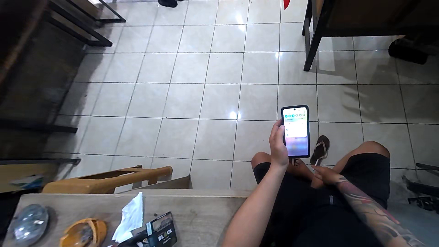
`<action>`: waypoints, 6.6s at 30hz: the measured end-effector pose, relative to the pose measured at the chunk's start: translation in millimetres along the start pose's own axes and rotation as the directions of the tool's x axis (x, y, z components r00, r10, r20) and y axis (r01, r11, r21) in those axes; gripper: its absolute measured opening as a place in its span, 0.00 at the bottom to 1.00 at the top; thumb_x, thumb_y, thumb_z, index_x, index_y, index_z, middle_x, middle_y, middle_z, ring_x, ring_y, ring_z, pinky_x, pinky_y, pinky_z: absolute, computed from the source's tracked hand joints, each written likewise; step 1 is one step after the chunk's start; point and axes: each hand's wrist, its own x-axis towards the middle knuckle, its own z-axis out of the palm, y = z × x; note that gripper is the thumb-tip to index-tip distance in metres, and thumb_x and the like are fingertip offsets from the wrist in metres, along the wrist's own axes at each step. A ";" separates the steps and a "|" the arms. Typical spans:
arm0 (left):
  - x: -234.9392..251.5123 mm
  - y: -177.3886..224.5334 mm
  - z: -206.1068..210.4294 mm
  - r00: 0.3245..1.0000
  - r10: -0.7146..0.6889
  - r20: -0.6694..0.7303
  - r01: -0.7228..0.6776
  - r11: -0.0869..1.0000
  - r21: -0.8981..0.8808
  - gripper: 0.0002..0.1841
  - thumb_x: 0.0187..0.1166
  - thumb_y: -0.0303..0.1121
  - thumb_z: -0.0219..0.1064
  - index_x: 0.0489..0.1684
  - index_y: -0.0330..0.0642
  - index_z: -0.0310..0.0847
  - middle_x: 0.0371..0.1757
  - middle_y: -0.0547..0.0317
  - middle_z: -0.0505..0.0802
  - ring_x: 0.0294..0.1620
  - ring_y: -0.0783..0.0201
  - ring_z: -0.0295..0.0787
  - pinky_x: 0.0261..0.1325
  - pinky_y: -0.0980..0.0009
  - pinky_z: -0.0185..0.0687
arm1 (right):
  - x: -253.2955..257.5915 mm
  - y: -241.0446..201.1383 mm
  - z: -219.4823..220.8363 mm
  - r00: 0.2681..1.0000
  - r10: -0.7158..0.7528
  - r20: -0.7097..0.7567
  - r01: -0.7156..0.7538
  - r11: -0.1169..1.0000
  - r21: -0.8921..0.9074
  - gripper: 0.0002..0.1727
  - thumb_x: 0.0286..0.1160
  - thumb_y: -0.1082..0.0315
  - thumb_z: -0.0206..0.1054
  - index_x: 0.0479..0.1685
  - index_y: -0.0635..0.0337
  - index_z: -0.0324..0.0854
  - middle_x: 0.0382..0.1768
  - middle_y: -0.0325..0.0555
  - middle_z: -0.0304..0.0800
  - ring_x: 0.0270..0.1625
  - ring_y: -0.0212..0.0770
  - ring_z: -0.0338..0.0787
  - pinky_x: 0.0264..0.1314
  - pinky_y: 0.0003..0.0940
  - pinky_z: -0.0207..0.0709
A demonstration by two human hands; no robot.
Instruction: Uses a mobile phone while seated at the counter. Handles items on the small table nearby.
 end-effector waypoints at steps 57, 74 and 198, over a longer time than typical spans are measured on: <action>0.8 -1.7 -2.1 0.999 -0.010 0.049 0.011 1.000 -0.029 0.26 0.91 0.49 0.42 0.83 0.53 0.67 0.62 0.47 0.90 0.59 0.53 0.90 0.60 0.52 0.88 | 3.3 4.4 3.6 1.000 0.001 -0.019 -0.002 1.000 -0.021 0.33 0.91 0.56 0.53 0.95 0.48 0.54 0.82 0.55 0.76 0.82 0.56 0.77 0.86 0.60 0.65; 1.2 -1.5 -4.8 0.985 0.012 0.170 0.000 0.998 -0.066 0.31 0.89 0.45 0.43 0.93 0.54 0.59 0.82 0.49 0.79 0.76 0.50 0.80 0.74 0.47 0.79 | 6.0 5.1 2.3 1.000 0.000 -0.013 0.000 1.000 -0.014 0.34 0.90 0.55 0.54 0.95 0.48 0.55 0.83 0.56 0.74 0.84 0.57 0.75 0.86 0.62 0.64; 3.0 0.6 0.2 0.997 0.045 0.061 -0.044 0.999 -0.012 0.28 0.91 0.30 0.56 0.92 0.53 0.60 0.65 0.42 0.90 0.58 0.48 0.92 0.63 0.49 0.89 | 5.0 1.4 3.0 1.000 -0.015 -0.017 0.015 1.000 -0.023 0.34 0.90 0.54 0.55 0.95 0.50 0.55 0.84 0.57 0.72 0.85 0.56 0.73 0.88 0.61 0.61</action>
